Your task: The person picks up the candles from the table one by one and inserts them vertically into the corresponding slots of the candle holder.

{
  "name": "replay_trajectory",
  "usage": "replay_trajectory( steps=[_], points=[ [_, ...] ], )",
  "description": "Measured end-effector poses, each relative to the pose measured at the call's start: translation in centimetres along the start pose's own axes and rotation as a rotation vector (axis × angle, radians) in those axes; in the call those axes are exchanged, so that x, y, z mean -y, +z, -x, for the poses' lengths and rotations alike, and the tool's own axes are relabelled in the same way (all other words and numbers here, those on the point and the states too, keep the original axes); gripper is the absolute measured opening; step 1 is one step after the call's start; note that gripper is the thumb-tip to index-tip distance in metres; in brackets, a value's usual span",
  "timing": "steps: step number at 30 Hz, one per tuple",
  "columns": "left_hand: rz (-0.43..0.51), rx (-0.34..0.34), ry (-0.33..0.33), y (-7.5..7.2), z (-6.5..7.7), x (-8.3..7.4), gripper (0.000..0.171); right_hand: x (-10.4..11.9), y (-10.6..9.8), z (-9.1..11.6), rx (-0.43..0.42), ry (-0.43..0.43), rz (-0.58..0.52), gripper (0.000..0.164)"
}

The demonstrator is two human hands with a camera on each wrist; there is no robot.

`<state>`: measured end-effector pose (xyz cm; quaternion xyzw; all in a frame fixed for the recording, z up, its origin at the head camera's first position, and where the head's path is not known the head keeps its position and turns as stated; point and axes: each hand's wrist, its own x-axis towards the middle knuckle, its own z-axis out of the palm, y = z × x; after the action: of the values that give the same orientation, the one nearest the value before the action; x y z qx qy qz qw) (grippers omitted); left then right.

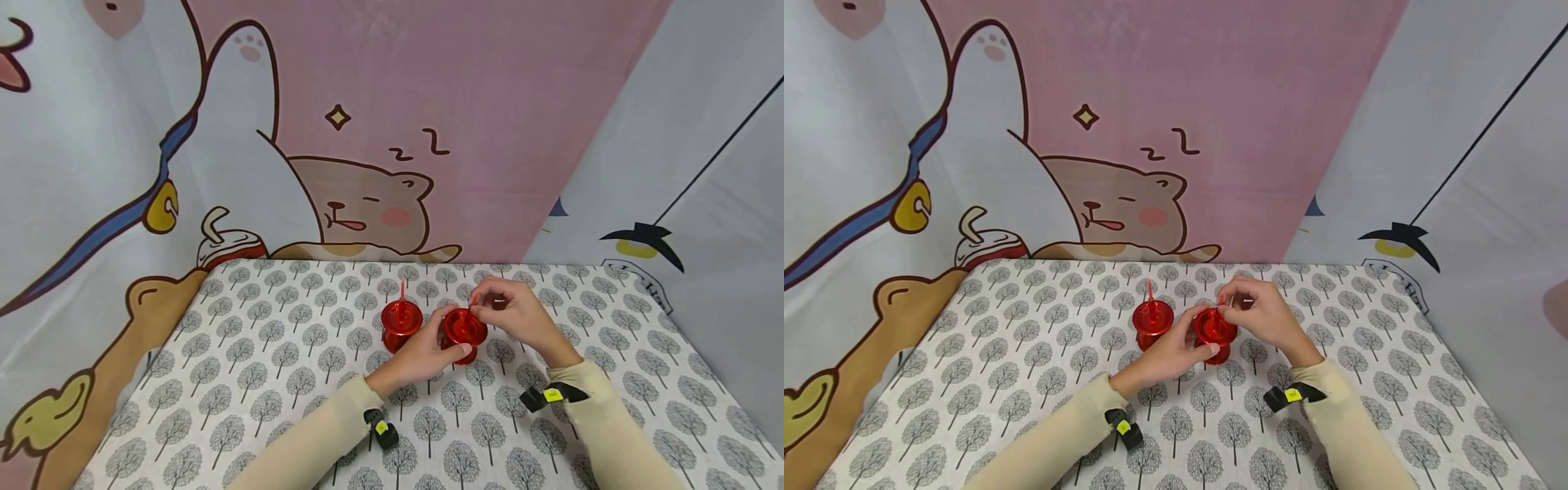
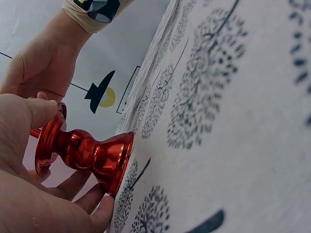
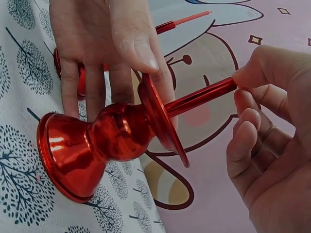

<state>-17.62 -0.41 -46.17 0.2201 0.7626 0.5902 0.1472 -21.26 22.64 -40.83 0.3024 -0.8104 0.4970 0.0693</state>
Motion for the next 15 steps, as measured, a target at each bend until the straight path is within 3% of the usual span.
replay_trajectory(
  steps=[15],
  points=[
    [0.006, 0.004, -0.003, -0.07, 0.03, -0.15, 0.078, -0.10, -0.11, 0.08, 0.029, 0.096, -0.057, 0.012]
  ],
)
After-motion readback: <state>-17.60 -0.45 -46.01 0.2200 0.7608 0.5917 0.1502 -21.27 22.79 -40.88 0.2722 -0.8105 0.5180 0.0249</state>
